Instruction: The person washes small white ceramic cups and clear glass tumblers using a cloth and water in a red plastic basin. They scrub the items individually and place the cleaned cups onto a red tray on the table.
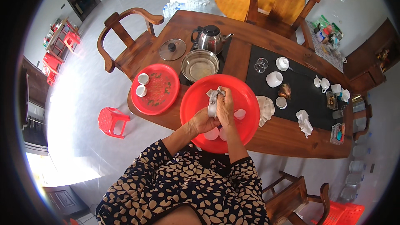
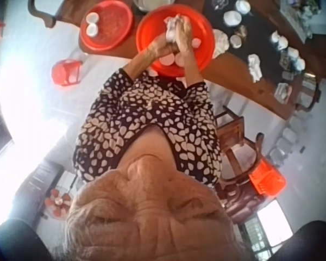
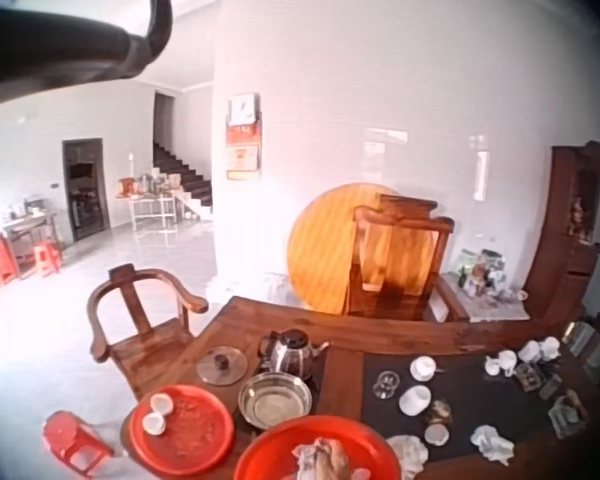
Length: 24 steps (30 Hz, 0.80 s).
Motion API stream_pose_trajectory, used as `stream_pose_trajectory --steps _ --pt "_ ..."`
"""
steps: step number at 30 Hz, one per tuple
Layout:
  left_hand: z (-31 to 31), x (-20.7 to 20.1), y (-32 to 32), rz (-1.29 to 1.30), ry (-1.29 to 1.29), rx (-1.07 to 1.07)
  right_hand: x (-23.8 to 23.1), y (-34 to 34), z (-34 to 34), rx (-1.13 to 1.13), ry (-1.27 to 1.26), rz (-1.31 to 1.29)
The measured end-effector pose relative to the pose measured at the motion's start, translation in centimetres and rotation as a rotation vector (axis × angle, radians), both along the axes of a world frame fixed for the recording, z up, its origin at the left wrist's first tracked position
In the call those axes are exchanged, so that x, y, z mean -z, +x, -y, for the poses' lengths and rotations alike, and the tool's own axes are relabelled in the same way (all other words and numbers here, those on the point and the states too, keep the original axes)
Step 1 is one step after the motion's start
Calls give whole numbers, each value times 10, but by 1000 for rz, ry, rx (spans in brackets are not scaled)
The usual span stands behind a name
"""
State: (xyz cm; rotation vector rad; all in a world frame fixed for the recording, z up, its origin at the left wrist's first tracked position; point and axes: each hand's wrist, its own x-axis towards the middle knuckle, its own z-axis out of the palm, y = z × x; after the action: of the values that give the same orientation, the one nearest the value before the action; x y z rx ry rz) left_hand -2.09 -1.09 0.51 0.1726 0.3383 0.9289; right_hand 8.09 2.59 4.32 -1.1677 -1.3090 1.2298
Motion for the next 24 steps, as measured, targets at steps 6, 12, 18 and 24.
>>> stream_pose_trajectory --steps 6,12,18,24 --pt "-3 -26 5 -76 -186 -185 -9 -6 30 156 383 348" --pt "-16 16 3 29 -149 -156 -3 -11 62 189 475 331" --pt "-2 -30 29 -100 -148 -312 15 6 35 227 15 -96" --pt "-8 -16 33 -399 -58 -421 15 11 59 112 26 182"
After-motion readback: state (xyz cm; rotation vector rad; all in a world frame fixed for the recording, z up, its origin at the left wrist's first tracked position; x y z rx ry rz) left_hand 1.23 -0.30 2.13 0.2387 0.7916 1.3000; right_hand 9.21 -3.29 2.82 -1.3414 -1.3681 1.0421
